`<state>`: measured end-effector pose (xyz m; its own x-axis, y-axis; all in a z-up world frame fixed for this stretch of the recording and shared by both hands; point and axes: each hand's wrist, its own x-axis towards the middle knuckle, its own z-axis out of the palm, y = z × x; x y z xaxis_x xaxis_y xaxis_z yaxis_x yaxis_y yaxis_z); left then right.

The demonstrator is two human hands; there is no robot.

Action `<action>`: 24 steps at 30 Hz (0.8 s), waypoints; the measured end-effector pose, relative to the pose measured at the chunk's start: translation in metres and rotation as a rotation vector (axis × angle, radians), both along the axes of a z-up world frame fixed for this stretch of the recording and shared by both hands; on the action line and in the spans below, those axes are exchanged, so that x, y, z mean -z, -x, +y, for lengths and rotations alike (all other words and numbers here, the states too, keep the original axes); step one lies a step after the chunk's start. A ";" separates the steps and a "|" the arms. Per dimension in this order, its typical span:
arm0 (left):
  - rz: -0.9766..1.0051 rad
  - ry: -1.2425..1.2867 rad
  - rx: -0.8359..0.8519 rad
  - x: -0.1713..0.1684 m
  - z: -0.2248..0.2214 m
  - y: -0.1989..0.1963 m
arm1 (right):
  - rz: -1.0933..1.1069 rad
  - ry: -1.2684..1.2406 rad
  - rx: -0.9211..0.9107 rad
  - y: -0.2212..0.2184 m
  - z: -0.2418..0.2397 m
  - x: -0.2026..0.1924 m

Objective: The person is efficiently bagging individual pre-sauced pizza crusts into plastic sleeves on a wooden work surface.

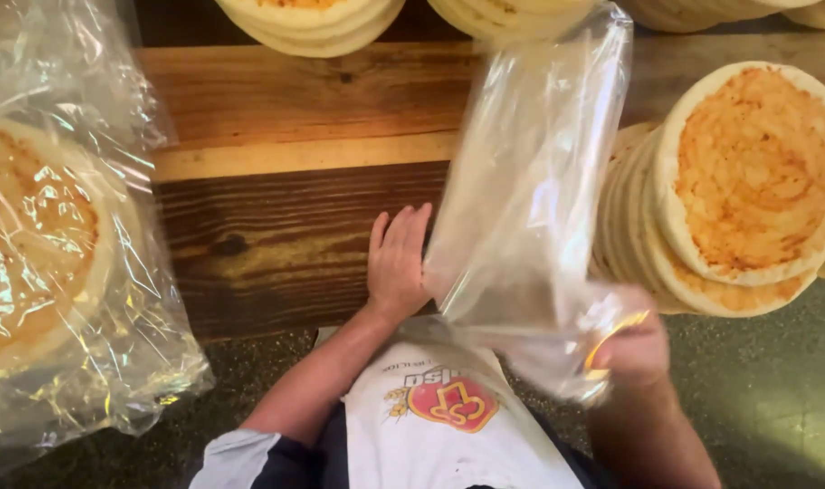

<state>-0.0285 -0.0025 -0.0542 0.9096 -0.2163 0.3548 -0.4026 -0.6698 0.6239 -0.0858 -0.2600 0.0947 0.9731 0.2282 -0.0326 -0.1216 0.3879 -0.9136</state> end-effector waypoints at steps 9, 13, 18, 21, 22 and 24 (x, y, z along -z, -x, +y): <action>0.053 -0.082 -0.050 -0.002 -0.009 -0.006 | 0.042 -0.092 0.249 -0.037 0.074 0.001; 0.134 0.033 -0.003 -0.012 -0.003 -0.001 | 0.092 0.028 0.362 -0.038 0.072 -0.021; 0.244 0.074 0.048 -0.017 0.000 -0.008 | -0.176 -0.289 -0.147 -0.052 0.063 -0.096; 0.332 0.007 0.113 -0.021 0.005 -0.016 | -0.472 0.140 0.088 -0.094 0.014 -0.089; 0.337 0.041 0.108 -0.027 0.006 -0.018 | -0.415 -0.011 -0.114 -0.089 -0.055 -0.065; 0.337 0.074 0.118 -0.030 0.010 -0.018 | -0.355 -0.158 -0.302 -0.048 -0.159 -0.012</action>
